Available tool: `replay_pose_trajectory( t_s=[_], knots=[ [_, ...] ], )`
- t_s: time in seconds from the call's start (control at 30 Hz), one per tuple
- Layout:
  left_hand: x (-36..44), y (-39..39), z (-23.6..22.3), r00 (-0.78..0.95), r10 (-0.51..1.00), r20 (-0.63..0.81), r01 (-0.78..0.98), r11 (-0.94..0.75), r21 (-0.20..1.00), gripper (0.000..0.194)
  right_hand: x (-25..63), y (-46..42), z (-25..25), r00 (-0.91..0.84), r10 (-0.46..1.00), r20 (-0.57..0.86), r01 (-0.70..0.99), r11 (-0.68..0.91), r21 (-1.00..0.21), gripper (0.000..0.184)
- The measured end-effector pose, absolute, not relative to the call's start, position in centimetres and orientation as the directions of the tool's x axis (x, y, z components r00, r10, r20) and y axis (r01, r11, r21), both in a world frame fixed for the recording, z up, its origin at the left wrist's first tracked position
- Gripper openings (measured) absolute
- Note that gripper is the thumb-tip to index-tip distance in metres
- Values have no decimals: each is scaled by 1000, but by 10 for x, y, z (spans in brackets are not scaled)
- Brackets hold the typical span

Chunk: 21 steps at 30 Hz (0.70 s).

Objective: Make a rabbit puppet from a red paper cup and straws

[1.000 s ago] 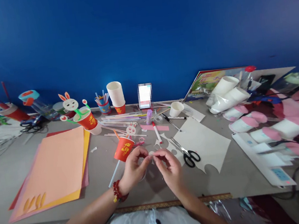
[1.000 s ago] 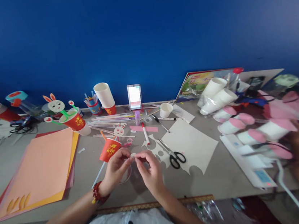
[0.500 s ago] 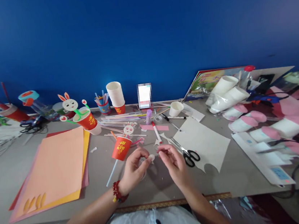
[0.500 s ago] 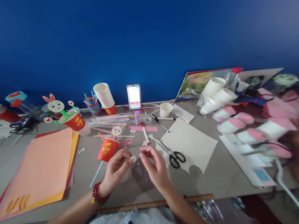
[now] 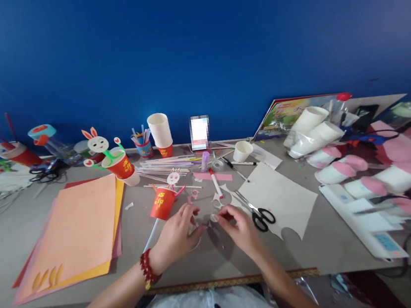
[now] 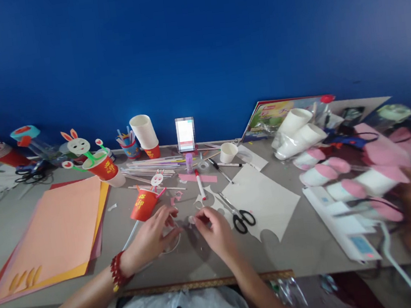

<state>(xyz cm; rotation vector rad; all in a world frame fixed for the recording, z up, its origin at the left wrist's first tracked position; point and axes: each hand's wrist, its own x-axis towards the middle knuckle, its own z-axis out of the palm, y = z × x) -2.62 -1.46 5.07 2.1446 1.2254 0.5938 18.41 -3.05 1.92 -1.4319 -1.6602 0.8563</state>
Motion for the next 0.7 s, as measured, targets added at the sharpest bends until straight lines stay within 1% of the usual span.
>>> replay_pose_trajectory(
  t_s=[0.07,0.1,0.13,0.2,0.3,0.37,0.47,0.57,0.7],
  knots=[
    [-32,-19,56,552,833,44,725,-505,468,33,188,-30,14,-135,987,90,612,154,-776,16],
    [-35,-23,57,575,818,9,754,-533,384,37,190,-30,11,-162,984,79,666,168,-727,15],
    [-36,-26,57,588,809,-24,770,-550,324,42,191,-30,9,-187,980,70,707,183,-683,14],
    [-38,-32,56,594,803,-55,786,-564,255,51,192,-30,8,-224,973,60,772,215,-598,14],
    [-39,-36,51,579,814,-49,800,-556,225,53,191,-25,12,-245,966,82,852,255,-457,17],
    [-39,-37,47,566,824,-30,808,-548,218,54,188,-18,18,-254,962,101,877,274,-394,18],
    [-39,-36,43,571,821,-6,805,-559,198,59,178,-7,28,-339,937,81,857,343,-384,11],
    [-38,-37,42,583,813,-5,796,-570,204,56,164,2,35,-424,904,52,833,412,-368,11],
    [-38,-38,44,579,815,27,775,-560,294,57,148,14,35,-468,883,27,832,451,-323,18]
  ],
)
